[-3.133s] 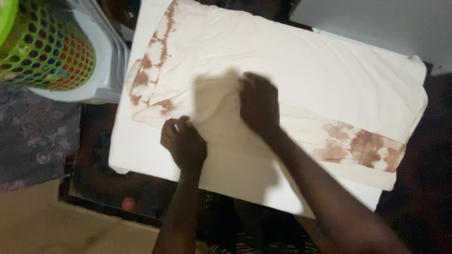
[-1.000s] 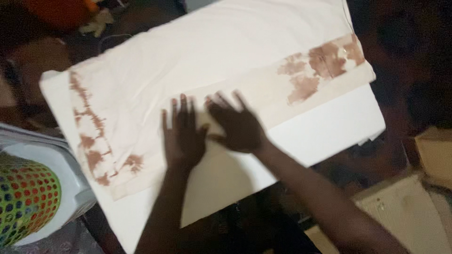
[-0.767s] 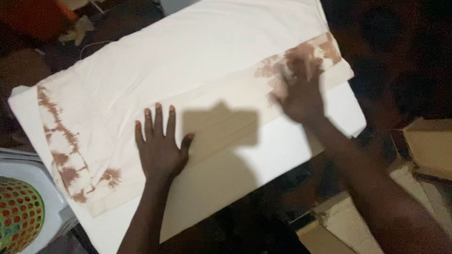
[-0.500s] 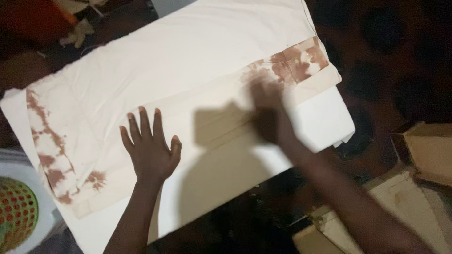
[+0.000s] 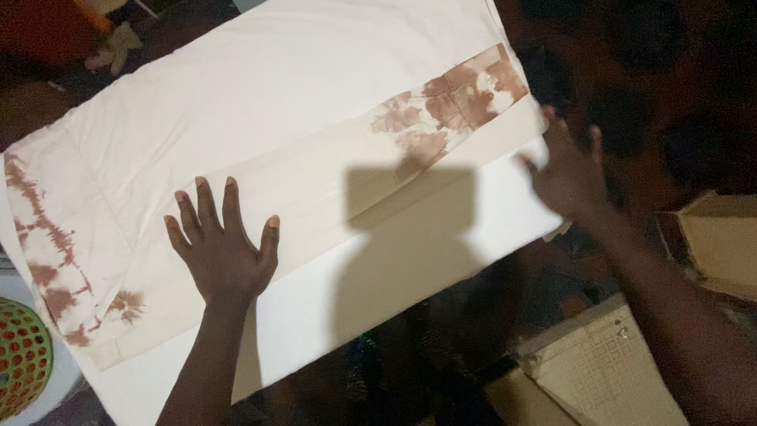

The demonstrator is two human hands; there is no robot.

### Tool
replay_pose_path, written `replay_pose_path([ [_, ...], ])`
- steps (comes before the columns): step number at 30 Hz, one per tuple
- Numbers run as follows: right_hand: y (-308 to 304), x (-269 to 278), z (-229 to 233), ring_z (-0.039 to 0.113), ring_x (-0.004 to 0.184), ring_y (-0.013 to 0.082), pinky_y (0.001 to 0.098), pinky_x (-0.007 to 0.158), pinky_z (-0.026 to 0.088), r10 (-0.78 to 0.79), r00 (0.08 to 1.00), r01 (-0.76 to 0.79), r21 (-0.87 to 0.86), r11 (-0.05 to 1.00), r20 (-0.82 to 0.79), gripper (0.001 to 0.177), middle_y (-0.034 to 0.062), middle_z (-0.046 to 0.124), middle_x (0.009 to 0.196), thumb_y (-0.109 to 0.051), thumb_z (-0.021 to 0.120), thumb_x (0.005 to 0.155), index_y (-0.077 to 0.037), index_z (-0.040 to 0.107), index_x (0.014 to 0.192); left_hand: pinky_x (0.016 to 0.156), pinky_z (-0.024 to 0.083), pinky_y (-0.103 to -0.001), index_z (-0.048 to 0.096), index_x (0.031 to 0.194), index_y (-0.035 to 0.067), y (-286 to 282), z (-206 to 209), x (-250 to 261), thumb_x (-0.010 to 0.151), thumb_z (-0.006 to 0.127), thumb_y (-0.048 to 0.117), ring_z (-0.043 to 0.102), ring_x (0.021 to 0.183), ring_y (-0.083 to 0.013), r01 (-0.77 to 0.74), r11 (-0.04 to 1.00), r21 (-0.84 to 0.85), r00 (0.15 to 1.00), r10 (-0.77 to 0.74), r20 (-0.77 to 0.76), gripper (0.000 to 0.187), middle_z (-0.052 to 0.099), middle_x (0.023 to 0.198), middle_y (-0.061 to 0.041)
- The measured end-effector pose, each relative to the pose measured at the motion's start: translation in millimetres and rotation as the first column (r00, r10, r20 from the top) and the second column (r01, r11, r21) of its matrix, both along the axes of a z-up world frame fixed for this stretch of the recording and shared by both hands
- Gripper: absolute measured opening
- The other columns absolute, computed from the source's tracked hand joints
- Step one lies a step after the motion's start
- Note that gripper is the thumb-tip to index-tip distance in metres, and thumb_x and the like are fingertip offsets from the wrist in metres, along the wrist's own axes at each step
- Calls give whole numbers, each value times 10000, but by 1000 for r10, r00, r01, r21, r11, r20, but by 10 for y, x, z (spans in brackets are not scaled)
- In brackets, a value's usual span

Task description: The person folds a light-colored garment by hand on a white surface, smoothing the fabric and aligning the sleeves.

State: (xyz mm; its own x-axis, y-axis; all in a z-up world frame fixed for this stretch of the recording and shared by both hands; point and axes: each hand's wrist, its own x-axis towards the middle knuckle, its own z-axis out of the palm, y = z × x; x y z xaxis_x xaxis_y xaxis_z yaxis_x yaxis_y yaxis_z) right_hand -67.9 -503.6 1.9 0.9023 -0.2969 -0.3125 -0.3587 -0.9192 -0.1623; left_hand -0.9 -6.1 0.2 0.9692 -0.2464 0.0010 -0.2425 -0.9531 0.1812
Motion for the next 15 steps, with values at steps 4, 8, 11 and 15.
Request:
replay_pose_path([
  [4, -34, 187, 37, 113, 1542, 477, 649, 1210, 41, -153, 956, 161, -14, 987, 250, 748, 337, 156, 1672, -442, 447, 1135, 57, 191, 1629, 1236, -11, -678, 294, 1641, 99, -14, -33, 32, 1001, 387, 677, -10, 1592, -436, -5, 1000, 5, 1000, 5, -3, 867, 130, 1722, -251],
  [8, 788, 663, 14, 247, 1589, 397, 553, 1339, 164, -45, 978, 32, 68, 997, 204, 767, 265, 343, 1643, -432, 539, 1030, 34, 319, 1598, 1242, -22, -676, 285, 1649, 114, 12, -51, 23, 990, 379, 715, -20, 1598, -429, 8, 1000, 13, 1000, -8, 7, 897, 107, 1734, -243],
  [11, 1055, 761, 54, 298, 1532, 394, 618, 1248, 121, 309, 883, -295, -94, 951, 353, 765, 259, 365, 1626, -541, 536, 1003, -46, 397, 1569, 1237, -26, -678, 300, 1643, 130, -15, -50, 10, 970, 391, 732, -32, 1595, -424, 1, 1000, 6, 1000, -1, -8, 908, 99, 1731, -233],
  [15, 1120, 854, -23, 324, 1532, 375, 661, 1224, 67, 488, 756, -465, -166, 870, 436, 765, 245, 347, 1647, -618, 510, 1030, -104, 425, 1591, 1243, -28, -689, 305, 1639, 133, -2, -57, 24, 968, 400, 735, -51, 1604, -416, -5, 1000, 9, 1000, 5, -12, 906, 66, 1741, -218],
])
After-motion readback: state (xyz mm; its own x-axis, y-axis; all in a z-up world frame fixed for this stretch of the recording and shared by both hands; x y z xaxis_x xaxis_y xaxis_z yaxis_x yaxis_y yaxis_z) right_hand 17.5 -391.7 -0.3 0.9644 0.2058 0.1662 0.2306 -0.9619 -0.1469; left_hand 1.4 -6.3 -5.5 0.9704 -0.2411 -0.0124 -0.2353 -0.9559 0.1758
